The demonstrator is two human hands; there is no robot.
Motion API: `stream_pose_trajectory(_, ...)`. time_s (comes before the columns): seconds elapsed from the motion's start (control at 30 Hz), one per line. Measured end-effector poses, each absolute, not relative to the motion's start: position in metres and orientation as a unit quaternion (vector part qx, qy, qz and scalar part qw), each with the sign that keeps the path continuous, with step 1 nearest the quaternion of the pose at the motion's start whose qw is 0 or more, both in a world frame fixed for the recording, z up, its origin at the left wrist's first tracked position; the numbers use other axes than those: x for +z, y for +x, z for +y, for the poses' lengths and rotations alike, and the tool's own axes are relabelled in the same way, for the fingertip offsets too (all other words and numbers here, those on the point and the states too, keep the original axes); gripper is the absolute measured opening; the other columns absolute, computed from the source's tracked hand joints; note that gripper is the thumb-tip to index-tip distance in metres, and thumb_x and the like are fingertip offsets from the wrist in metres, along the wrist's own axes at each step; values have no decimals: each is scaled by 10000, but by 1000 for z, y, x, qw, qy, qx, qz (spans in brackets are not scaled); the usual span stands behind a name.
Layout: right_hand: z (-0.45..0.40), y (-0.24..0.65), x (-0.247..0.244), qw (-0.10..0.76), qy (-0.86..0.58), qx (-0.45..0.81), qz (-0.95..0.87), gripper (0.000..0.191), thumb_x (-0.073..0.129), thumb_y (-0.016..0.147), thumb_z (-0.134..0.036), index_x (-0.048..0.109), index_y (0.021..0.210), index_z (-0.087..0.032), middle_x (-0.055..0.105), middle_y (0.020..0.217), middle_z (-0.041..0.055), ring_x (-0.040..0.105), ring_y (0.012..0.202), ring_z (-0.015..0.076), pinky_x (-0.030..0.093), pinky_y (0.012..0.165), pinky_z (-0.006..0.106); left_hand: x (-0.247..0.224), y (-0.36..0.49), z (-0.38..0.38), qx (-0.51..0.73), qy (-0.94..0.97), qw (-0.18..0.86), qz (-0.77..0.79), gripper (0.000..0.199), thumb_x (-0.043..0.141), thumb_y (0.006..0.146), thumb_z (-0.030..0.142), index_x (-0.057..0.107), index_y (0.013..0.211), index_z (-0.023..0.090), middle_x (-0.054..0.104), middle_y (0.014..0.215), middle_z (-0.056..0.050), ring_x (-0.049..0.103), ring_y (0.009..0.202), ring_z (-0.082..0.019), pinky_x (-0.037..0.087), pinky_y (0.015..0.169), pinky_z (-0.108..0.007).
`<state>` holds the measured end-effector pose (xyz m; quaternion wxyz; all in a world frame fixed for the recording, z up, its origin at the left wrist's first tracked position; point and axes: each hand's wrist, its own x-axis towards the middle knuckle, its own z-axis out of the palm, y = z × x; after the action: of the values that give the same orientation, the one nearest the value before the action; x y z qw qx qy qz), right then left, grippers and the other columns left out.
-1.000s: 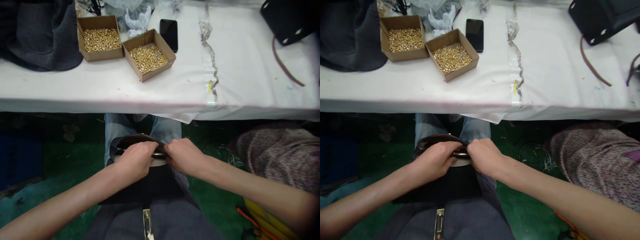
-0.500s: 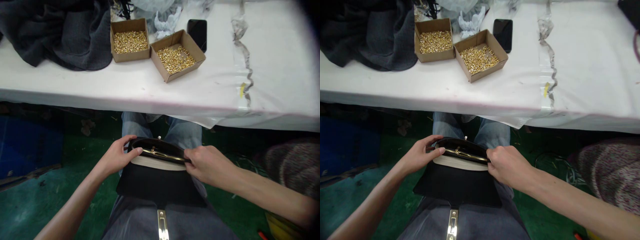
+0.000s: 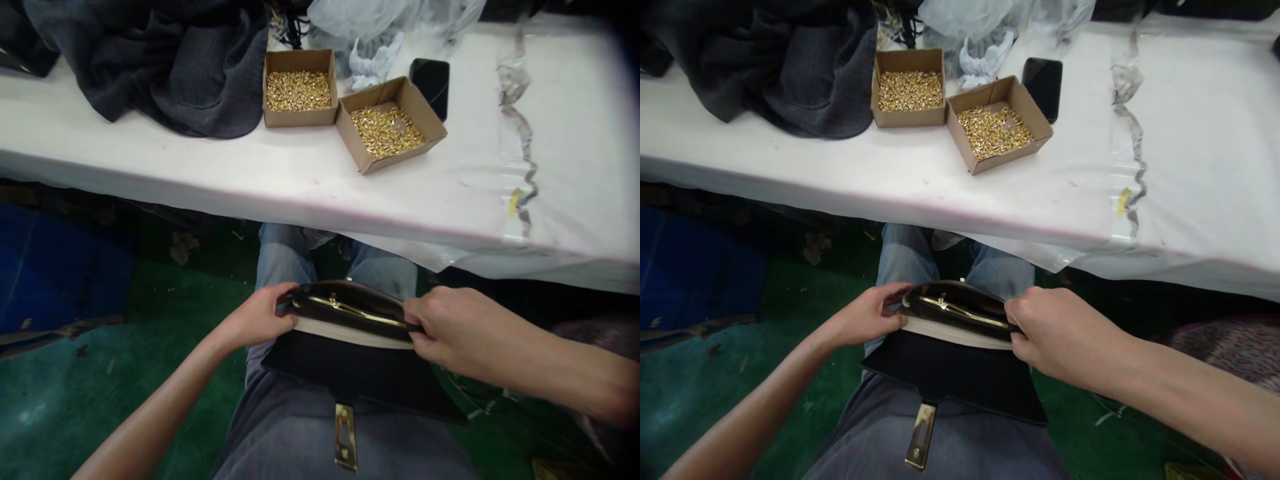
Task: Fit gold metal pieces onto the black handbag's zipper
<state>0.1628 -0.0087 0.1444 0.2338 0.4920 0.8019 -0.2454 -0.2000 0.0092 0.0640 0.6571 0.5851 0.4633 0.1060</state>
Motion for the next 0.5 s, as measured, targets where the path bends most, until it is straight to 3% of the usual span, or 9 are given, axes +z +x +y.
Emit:
stream_pose_trajectory(0.1, -5, 165, 153, 258, 499, -249, 789, 140, 658, 836, -208, 658, 705, -256, 721, 691, 56, 653, 582, 235, 277, 582, 360, 61, -195, 5, 115, 562, 675, 464, 641, 678, 840, 134, 674, 1480, 160, 750, 1436, -140, 752, 1248, -282, 622, 1064, -390)
stream_pose_trajectory(0.2, 3, 170, 165, 274, 481, -242, 797, 142, 691, 848, -187, 659, 721, -244, 720, 702, 72, 629, 587, 219, 281, 599, 381, 66, -183, 5, 100, 589, 651, 467, 440, 557, 856, 103, 777, 1236, 135, 831, 1148, -112, 785, 1048, -266, 631, 905, -336)
stream_pose_trajectory(0.3, 11, 184, 173, 285, 473, -252, 795, 142, 715, 846, -137, 680, 739, -223, 728, 729, 99, 615, 616, 196, 287, 621, 404, 70, -167, 5, 88, 630, 620, 459, 317, 526, 880, 127, 790, 1054, 142, 815, 936, -77, 759, 872, -249, 576, 726, -289)
stream_pose_trajectory(0.5, 12, 204, 173, 334, 472, -213, 788, 142, 744, 818, -72, 770, 734, -183, 755, 710, 108, 597, 557, 165, 231, 594, 375, 59, -135, -1, 99, 618, 641, 444, 346, 576, 918, 173, 784, 1194, 143, 835, 954, -79, 774, 823, -246, 587, 681, -298)
